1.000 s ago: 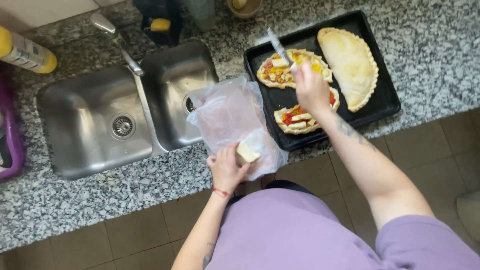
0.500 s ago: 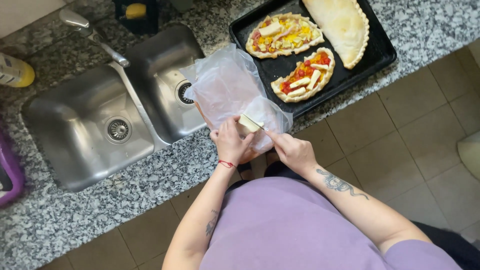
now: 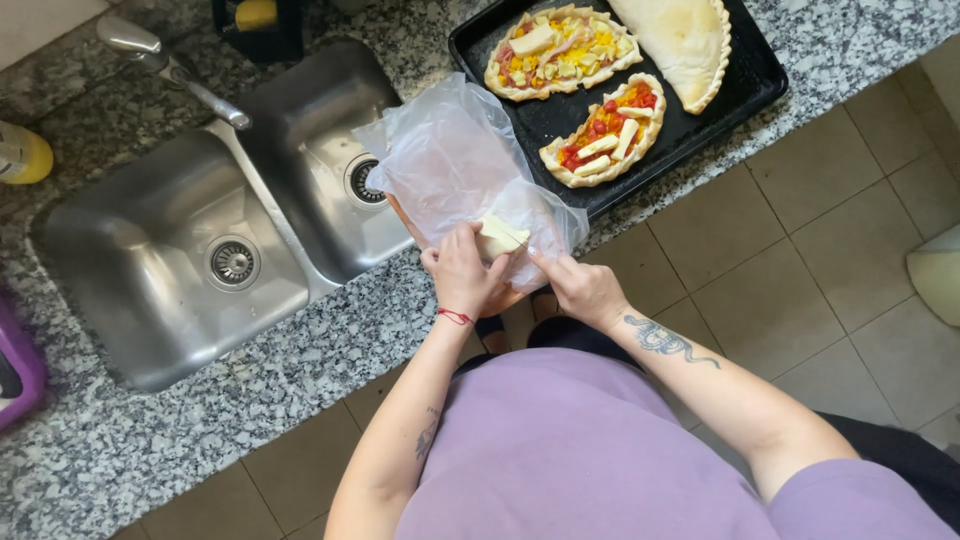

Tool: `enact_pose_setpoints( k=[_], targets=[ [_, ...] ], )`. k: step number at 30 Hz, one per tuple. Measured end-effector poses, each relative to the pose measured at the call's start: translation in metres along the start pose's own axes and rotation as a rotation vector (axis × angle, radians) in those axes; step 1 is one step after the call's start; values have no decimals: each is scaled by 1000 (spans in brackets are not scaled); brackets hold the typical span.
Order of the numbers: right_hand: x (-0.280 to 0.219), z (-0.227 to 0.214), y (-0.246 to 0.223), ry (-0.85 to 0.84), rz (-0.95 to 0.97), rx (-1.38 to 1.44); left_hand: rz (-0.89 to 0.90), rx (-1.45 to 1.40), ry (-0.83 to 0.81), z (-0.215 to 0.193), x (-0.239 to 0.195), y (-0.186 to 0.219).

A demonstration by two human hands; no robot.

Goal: The person cleans the kitchen counter with a spray bottle and cloth, then retrieves a baking tray from the oven. They add sliced cheese to two open-faced pies on the tray, using a knife to cut the cheese from a block.

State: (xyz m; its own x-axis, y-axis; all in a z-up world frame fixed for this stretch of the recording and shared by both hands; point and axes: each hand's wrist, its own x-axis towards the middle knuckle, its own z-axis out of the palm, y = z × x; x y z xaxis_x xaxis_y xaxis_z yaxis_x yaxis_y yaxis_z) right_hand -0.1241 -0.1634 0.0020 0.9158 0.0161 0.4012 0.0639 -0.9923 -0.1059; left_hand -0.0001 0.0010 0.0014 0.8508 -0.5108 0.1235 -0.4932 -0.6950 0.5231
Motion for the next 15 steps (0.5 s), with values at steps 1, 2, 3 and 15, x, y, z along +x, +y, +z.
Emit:
enact_pose_setpoints(
  k=[1,2,3,15],
  targets=[
    [0,2,1,11,-23,-55,9,11,-4,-1,0,1],
    [1,2,2,11,-25,-55,8,11,-3,-1,1,1],
    [1,2,3,16,-51,-92,13,15,-5,-1,1,1],
    [-5,15,3,-94,-75,-158,33,111,0,-15,0,17]
  ],
)
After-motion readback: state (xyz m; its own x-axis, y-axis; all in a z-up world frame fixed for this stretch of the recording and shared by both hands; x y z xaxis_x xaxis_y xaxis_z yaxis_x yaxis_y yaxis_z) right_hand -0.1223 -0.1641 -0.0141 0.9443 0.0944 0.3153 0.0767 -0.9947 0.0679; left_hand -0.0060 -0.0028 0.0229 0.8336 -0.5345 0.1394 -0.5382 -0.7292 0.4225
